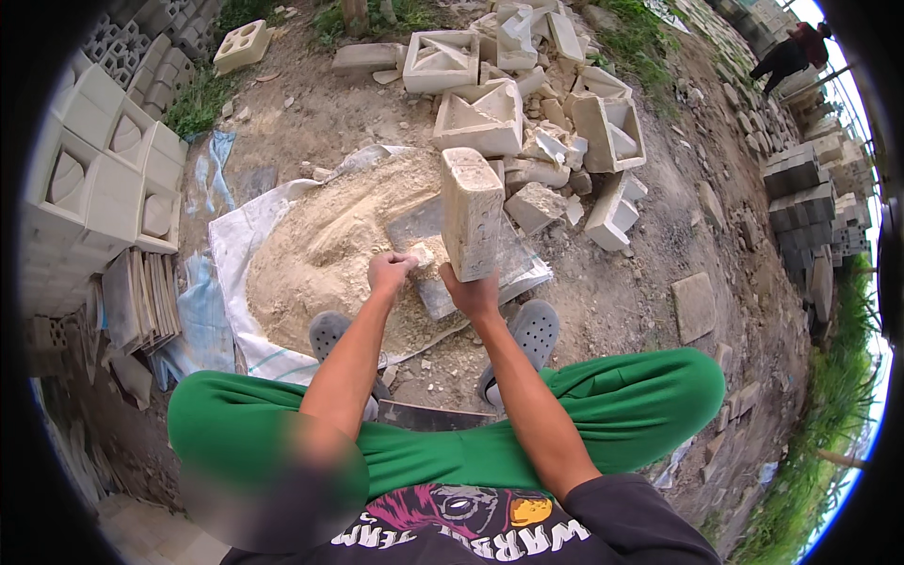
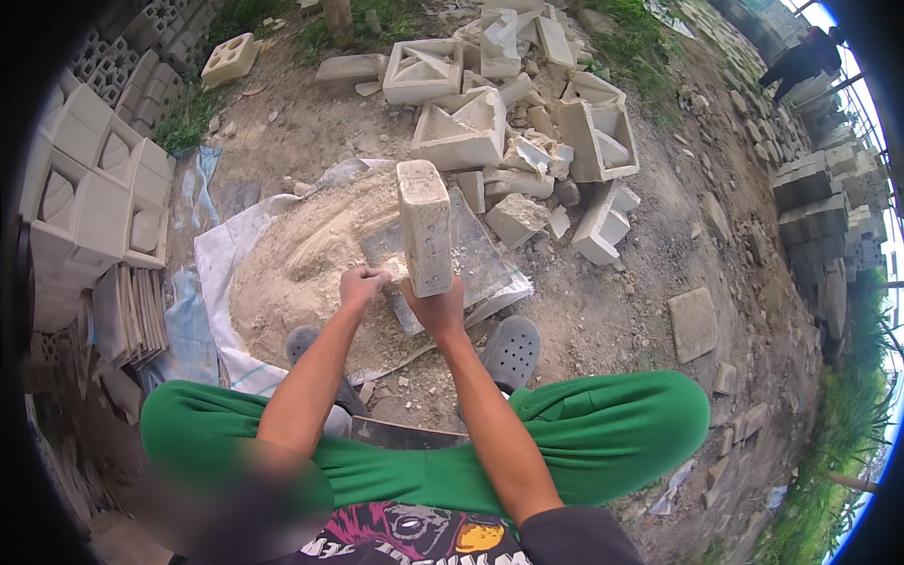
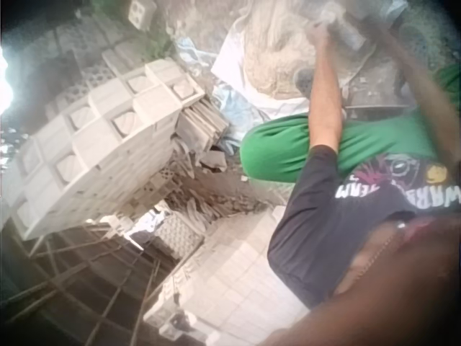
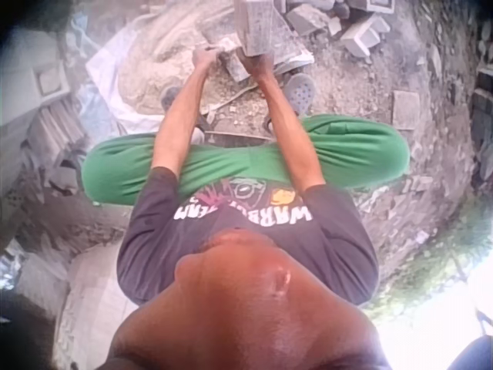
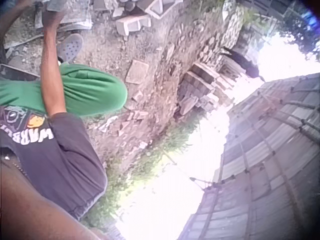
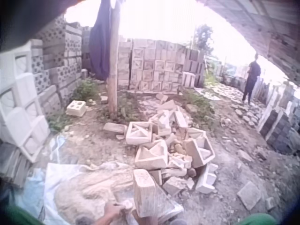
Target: The person sits on the ground and repeatedly strikes a small stone with a hammer to break it into smaller pieces. The person handles the stone fragments by hand, picking them up and placing them aside.
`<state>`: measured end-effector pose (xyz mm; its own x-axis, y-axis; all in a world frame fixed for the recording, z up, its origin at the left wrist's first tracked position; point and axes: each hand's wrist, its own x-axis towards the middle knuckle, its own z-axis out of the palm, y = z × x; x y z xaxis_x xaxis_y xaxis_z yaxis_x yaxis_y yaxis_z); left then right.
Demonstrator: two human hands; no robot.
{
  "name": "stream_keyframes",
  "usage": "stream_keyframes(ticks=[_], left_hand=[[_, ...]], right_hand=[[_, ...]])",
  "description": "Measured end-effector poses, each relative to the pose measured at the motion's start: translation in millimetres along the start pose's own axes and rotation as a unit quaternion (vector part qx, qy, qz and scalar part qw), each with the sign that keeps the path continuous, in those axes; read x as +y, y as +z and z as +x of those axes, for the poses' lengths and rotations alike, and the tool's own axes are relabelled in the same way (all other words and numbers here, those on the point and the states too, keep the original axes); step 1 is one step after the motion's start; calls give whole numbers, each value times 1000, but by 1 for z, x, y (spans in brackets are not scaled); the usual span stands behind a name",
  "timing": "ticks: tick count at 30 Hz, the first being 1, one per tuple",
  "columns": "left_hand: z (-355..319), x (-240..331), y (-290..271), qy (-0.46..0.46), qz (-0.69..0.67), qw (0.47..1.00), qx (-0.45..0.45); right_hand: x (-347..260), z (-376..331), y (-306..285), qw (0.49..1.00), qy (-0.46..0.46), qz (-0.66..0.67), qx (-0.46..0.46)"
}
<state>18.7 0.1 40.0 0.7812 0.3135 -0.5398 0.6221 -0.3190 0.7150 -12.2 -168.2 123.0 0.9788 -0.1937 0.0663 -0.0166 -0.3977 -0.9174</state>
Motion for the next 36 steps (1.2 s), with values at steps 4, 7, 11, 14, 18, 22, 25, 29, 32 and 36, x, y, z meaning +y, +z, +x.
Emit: stream_keyframes(ticks=[4, 7, 11, 14, 18, 22, 25, 29, 32, 36], left_hand=[[12, -20, -2, 28, -21, 999, 11], [4, -11, 4, 65, 18, 997, 41], [4, -22, 2, 27, -16, 999, 26], [7, -23, 1, 27, -34, 999, 21], [1, -11, 0, 29, -26, 999, 16], [2, -11, -2, 44, -26, 999, 15], [8, -16, -1, 60, -3, 998, 25], [7, -24, 0, 47, -22, 998, 26], [4, -25, 0, 49, -8, 999, 20], [7, -28, 1, 31, -37, 998, 26]], right_hand=[[69, -40, 20, 945, 239, -162, -151], [72, -30, 1, 951, 246, -134, -130], [-6, 1, -22, 977, 166, -65, -114], [-60, 21, -38, 969, 169, -101, -152], [-6, 1, -8, 998, 20, -41, -44], [57, -34, 9, 944, 257, -96, -181], [63, -24, -3, 935, 236, -170, -204], [12, -8, -18, 965, 161, -131, -162], [-51, 11, -36, 978, 131, -84, -138], [-77, 18, -42, 996, 21, -28, -80]])
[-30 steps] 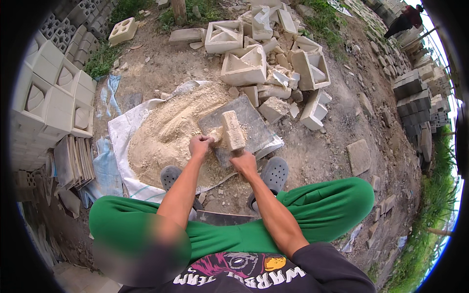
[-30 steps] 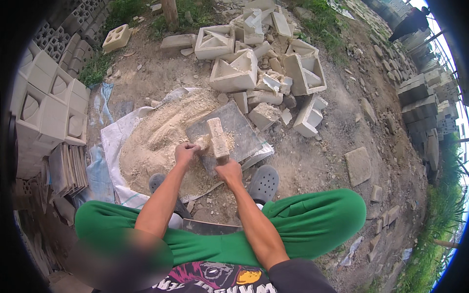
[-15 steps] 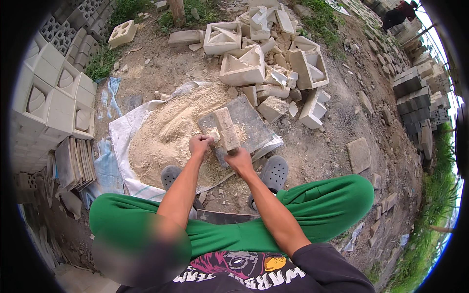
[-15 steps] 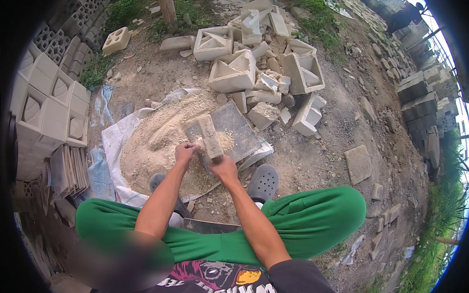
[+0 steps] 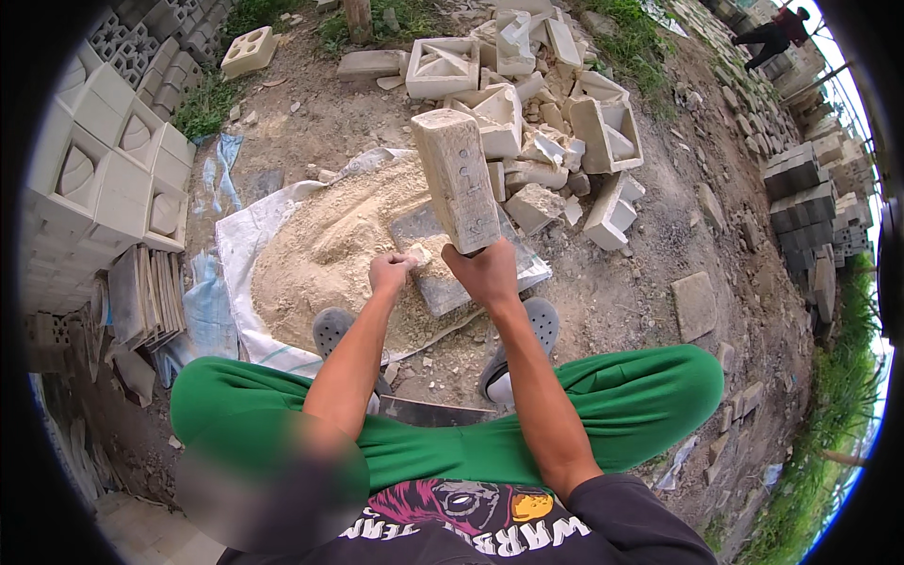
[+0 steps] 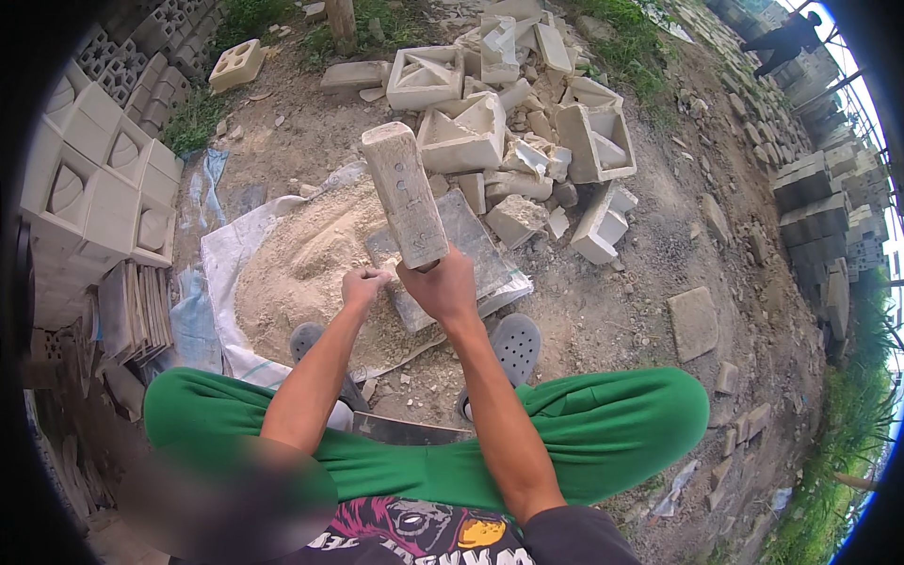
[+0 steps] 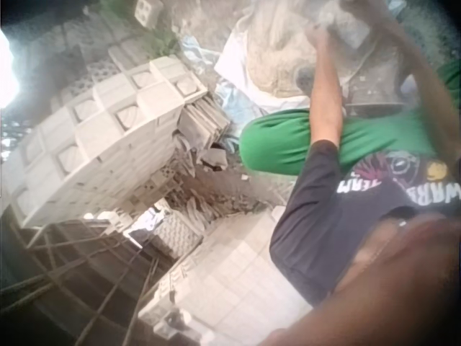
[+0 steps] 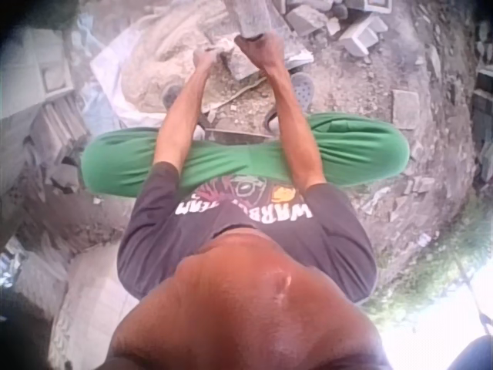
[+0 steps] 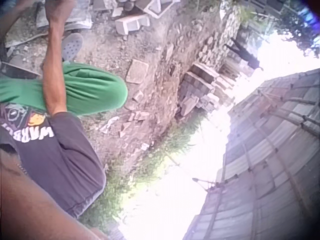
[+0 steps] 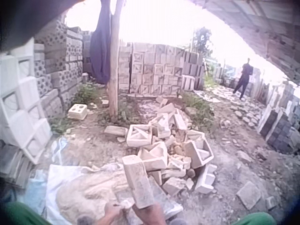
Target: The person sits on the ground and repeatedly strikes a small stone with a hammer to break it into smaller pieces. The person handles the stone fragments by hand, picking them up and placing them aside.
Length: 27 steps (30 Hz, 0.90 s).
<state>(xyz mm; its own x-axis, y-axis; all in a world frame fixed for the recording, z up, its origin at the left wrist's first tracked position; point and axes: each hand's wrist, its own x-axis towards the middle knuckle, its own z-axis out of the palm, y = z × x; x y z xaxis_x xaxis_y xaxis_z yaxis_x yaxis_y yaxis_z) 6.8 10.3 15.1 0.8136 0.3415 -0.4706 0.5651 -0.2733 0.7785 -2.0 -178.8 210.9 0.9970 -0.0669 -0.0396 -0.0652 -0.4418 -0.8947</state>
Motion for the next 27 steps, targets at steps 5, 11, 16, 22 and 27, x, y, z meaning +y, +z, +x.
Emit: stream_keyframes(ticks=[5, 11, 16, 22, 27], left_hand=[[8, -1, 4, -3, 20, 1000, -6], [10, -3, -1, 12, 32, 999, 10], [4, -6, -3, 15, 13, 1000, 12], [1, -5, -5, 4, 8, 1000, 5], [13, -9, -2, 7, 14, 1000, -5]], right_hand=[[94, -28, 60, 999, 24, 33, 28], [121, -36, 56, 958, 211, -140, -136], [51, -10, 29, 988, 103, -73, -89], [23, -2, 32, 996, -84, 2, 36], [120, -38, 81, 997, 47, -50, 20]])
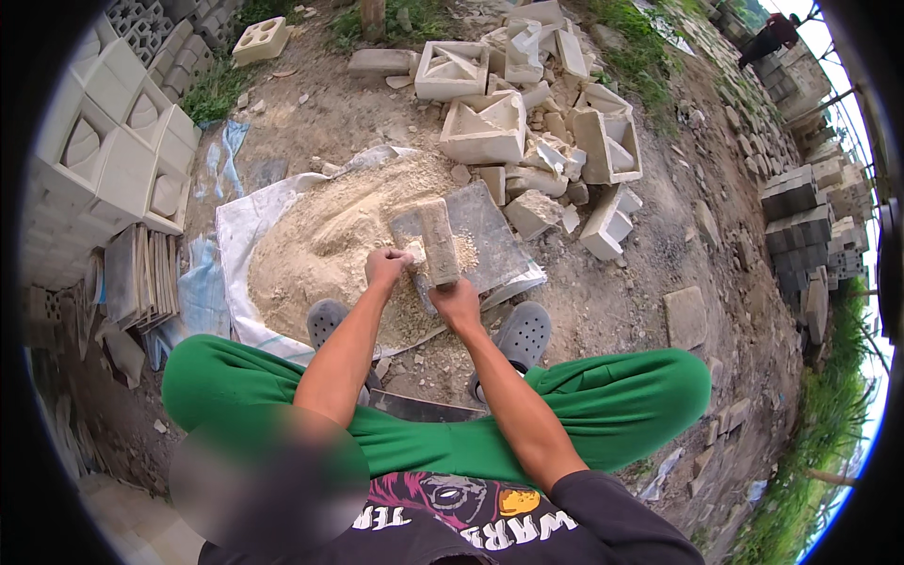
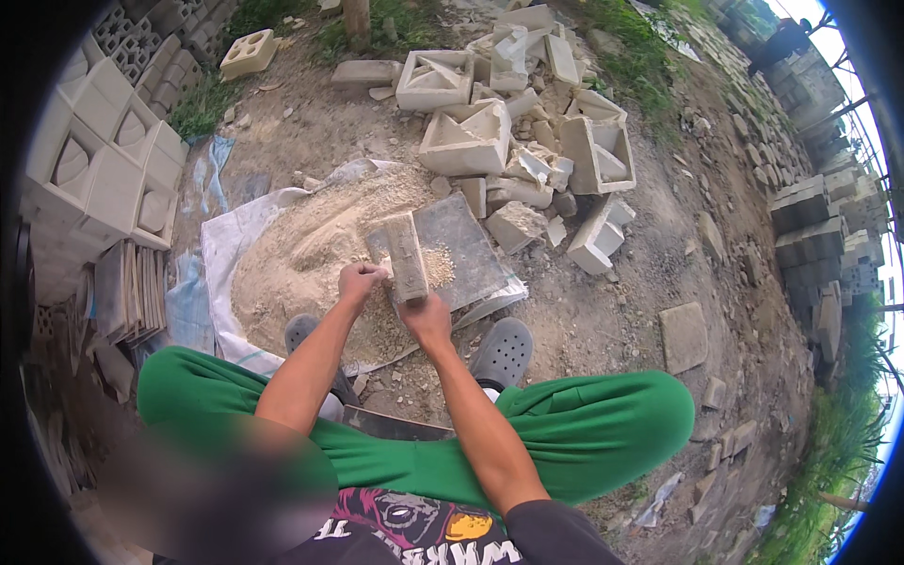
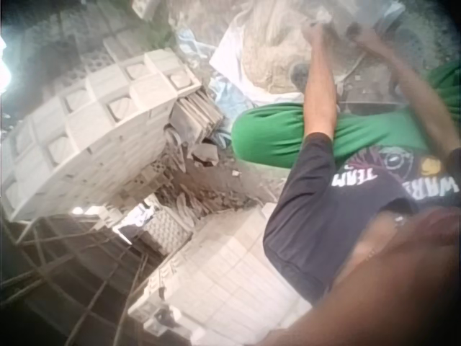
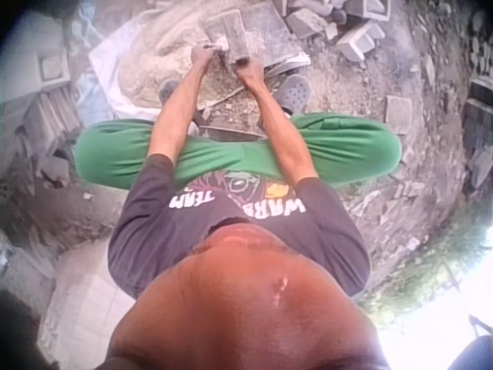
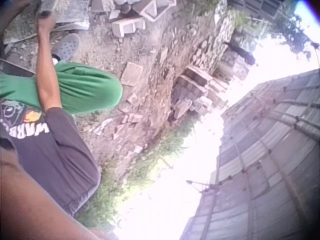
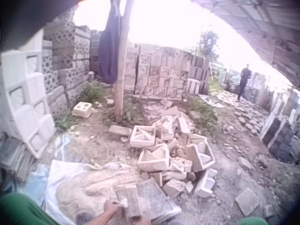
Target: The person sits on the ground and repeatedly strikes a small stone with a hammer to break it into smaller pieces. The person handles the stone fragments by hand, picking them up and placing them aside.
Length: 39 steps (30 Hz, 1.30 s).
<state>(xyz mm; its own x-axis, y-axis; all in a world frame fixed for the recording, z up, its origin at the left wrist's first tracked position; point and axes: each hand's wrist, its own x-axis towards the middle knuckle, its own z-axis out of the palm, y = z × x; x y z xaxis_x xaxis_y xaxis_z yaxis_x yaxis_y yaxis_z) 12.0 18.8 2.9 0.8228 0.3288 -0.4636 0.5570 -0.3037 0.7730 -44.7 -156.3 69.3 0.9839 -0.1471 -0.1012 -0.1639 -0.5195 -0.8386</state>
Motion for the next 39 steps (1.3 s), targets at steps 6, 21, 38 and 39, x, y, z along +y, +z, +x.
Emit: stream_keyframes(ticks=[6, 21, 38, 39], left_hand=[[0, 3, 0, 4, 14, 1000, 21], [-2, 7, 5, -7, -40, 999, 7], [-20, 28, 26, 42, 8, 999, -8], [-18, 29, 28, 45, 2, 999, -13]], right_hand=[[12, 11, -20, 976, 144, -68, -145], [10, -8, 4, 991, 107, 22, -82], [-32, 22, -43, 1000, 22, -6, -3], [-8, 18, -30, 999, 19, -34, 4]])
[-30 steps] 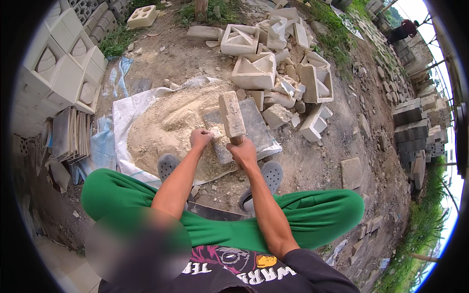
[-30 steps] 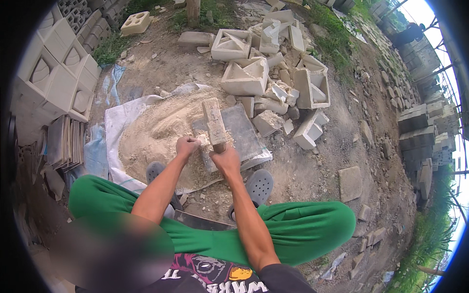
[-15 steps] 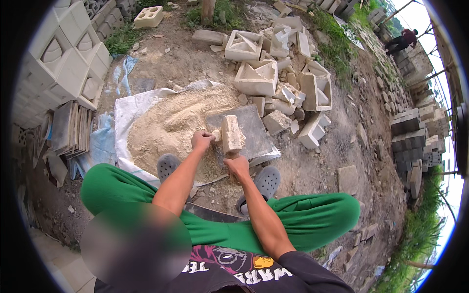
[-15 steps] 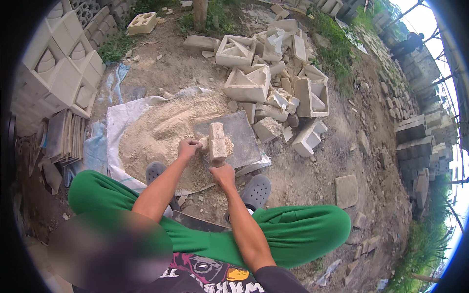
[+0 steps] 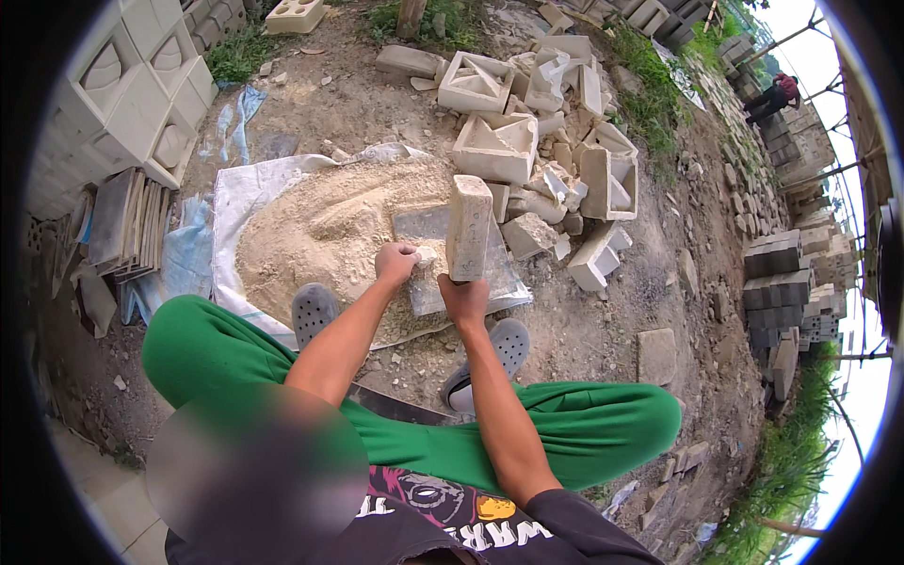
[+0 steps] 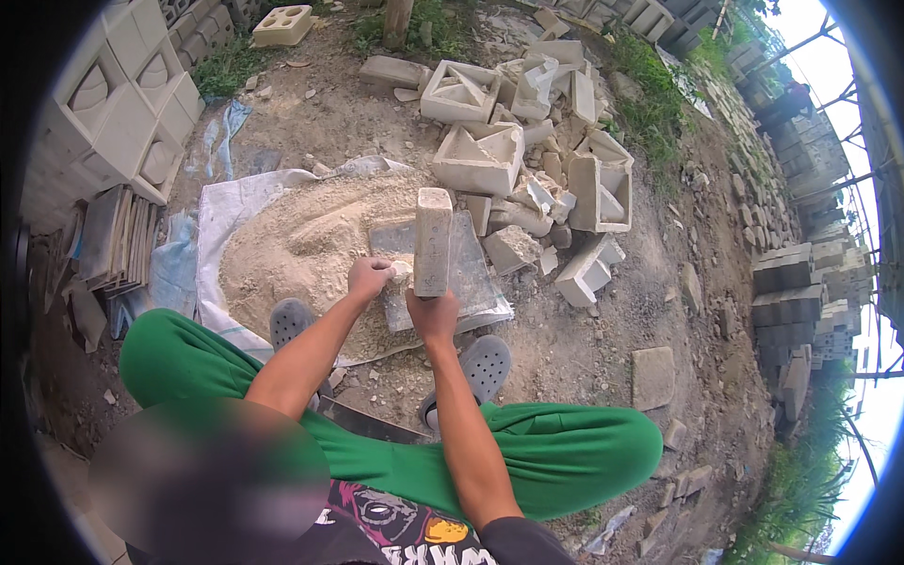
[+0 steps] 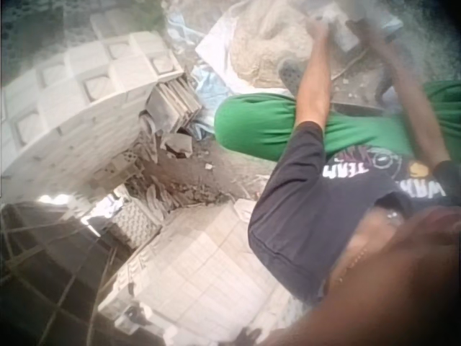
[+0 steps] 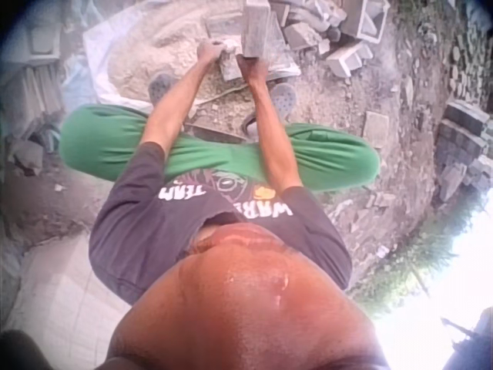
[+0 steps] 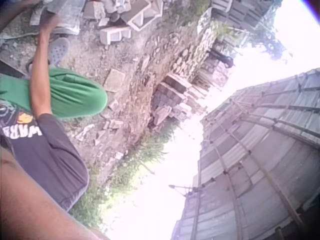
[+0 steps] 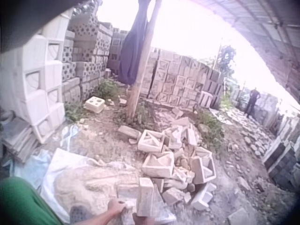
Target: The person sits on the ground and repeatedly strikes a small stone with a hammer to break it into smaller pieces. The person handles the stone fragments by hand, picking them up and placing them aside.
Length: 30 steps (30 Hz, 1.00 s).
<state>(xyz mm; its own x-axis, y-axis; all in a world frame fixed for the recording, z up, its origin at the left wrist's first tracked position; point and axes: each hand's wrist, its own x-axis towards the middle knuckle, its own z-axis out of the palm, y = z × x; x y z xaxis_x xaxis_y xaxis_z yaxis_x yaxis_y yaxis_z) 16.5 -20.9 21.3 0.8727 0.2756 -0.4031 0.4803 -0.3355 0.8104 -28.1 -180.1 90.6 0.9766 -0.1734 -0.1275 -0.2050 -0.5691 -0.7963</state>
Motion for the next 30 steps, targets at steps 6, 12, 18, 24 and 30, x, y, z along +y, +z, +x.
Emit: stream_keyframes(ticks=[6, 12, 18, 24, 30], left_hand=[[16, -28, 3, -15, -48, 999, 20], [12, -36, -5, -4, -67, 998, 8], [-5, 1, -11, -84, -133, 987, -34], [5, -5, -4, -42, -38, 998, -8], [7, -4, -2, -48, -14, 999, -14]], right_hand=[[31, -4, 9, 983, 123, -48, -129], [-57, 16, -36, 998, -28, -21, -49], [-73, 16, -37, 976, -195, 88, 43], [42, -2, 23, 986, 96, -65, -122], [7, 13, -7, 985, 111, 24, -132]])
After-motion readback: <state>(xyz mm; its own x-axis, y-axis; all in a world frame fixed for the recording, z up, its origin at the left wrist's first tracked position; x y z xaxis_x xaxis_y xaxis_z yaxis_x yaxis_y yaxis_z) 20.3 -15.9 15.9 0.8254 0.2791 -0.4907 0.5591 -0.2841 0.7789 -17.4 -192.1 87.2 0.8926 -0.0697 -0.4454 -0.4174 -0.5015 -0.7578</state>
